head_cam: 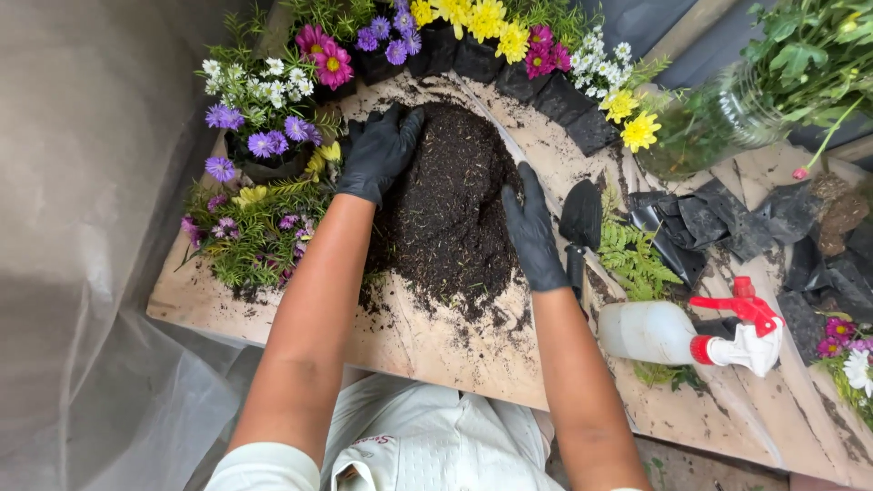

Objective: Arranging and planting small yellow flowers into a mound of soil at a design station.

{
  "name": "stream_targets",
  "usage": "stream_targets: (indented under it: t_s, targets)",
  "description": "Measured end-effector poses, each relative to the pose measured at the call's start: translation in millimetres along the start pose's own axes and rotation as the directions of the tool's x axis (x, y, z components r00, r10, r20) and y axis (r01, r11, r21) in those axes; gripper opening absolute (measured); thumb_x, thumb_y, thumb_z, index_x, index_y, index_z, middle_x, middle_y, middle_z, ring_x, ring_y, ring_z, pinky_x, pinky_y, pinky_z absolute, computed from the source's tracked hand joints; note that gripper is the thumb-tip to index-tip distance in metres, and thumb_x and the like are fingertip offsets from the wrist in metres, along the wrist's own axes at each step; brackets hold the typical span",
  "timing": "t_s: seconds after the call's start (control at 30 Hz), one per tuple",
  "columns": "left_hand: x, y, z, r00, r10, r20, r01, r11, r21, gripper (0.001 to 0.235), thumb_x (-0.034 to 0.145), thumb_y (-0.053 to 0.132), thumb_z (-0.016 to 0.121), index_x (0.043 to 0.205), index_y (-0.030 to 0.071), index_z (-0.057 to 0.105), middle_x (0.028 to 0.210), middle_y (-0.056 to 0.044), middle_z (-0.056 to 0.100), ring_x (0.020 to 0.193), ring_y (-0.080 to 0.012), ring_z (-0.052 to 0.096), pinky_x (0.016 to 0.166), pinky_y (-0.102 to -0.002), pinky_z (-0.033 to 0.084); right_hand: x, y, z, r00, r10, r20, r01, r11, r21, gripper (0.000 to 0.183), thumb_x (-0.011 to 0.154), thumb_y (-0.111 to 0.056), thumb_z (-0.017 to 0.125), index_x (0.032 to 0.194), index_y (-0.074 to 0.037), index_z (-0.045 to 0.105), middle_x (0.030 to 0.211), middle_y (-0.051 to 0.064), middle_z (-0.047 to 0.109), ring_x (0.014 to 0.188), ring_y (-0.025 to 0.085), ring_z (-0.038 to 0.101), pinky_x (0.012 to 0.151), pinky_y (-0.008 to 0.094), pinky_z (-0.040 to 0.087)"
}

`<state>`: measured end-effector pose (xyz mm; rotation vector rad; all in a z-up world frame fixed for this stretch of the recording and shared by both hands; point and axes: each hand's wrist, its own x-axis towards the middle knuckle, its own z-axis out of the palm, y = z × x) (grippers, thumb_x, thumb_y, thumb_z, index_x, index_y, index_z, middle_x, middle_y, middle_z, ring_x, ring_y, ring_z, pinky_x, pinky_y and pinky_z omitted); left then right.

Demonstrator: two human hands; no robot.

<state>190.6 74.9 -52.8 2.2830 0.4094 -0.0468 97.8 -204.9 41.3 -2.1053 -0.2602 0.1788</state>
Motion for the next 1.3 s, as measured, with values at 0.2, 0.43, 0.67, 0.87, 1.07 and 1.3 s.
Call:
stream_targets:
  t_s: [0.2,0.43,0.67,0.87,1.07,1.3]
  targets:
    - [-24.0,15.0,-4.1,0.996,0.041,-0.078,-0.042,0.999,-0.007,0.084,0.101,0.082,0.022,0.159,0.023,0.041,0.157,-0.021,0.046,0.152,-0.0467,0.028,0.125,-0.064,0.015,48.6,27.6,23.9,1.0,-0.018,-0.012,0.018,1.0,0.012,0.072,0.111,-0.059,0.034,0.168,-0.017,0.019,0.172,0.019,0.02,0.158,0.042,0.018,0.129,0.058,0.016]
    - [-41.7,41.1,-10.8,0.998,0.028,-0.054,-0.028,1.0,-0.009,0.102,0.085,0.083,0.017,0.159,0.015,0.037,0.152,-0.026,0.048,0.141,-0.0497,0.041,0.119,-0.062,0.02,91.7,78.0,50.0,0.986,-0.115,-0.124,0.142,0.963,0.23,0.069,0.105,-0.058,0.041,0.158,-0.014,0.039,0.167,0.011,0.036,0.156,0.031,0.031,0.128,0.044,0.026]
    - [-51.1,63.8,-1.6,0.997,0.074,0.012,-0.074,0.997,-0.017,0.104,0.085,0.082,0.016,0.161,0.012,0.027,0.16,-0.02,0.042,0.15,-0.043,0.03,0.122,-0.062,0.008,84.6,64.7,38.9,0.978,0.149,-0.146,-0.084,0.922,0.378,0.087,0.088,-0.073,0.046,0.156,-0.018,0.043,0.166,0.007,0.039,0.155,0.028,0.032,0.128,0.041,0.025]
    - [-76.8,89.2,-9.1,0.993,0.063,0.101,-0.062,0.998,-0.019,0.109,0.082,0.084,0.011,0.163,0.012,0.017,0.164,-0.022,0.029,0.154,-0.0442,0.014,0.123,-0.058,0.002,66.5,40.1,7.9,0.999,0.027,-0.019,-0.016,0.893,0.45,0.08,0.098,-0.065,0.04,0.161,-0.016,0.03,0.171,0.007,0.027,0.16,0.024,0.02,0.13,0.038,0.018]
    - [-180.5,104.8,-54.8,0.917,0.398,-0.033,-0.398,0.917,0.014,0.072,0.101,0.053,0.035,0.156,0.007,0.038,0.156,-0.033,0.035,0.144,-0.0609,0.02,0.115,-0.072,0.018,-10.3,22.2,-16.0,0.875,-0.471,-0.113,0.432,0.864,-0.257,0.044,0.105,-0.036,0.048,0.138,-0.008,0.055,0.144,0.019,0.053,0.136,0.038,0.049,0.116,0.049,0.038]
    - [-197.3,17.0,-81.0,0.88,0.398,-0.259,-0.353,0.913,0.205,0.028,0.101,0.022,0.065,0.128,0.024,0.07,0.116,-0.007,0.073,0.108,-0.0372,0.068,0.087,-0.052,0.057,-105.1,118.5,25.2,0.666,-0.717,-0.205,0.62,0.685,-0.382,0.026,0.087,-0.017,0.078,0.111,-0.026,0.083,0.117,-0.004,0.077,0.104,0.019,0.072,0.096,0.031,0.058]
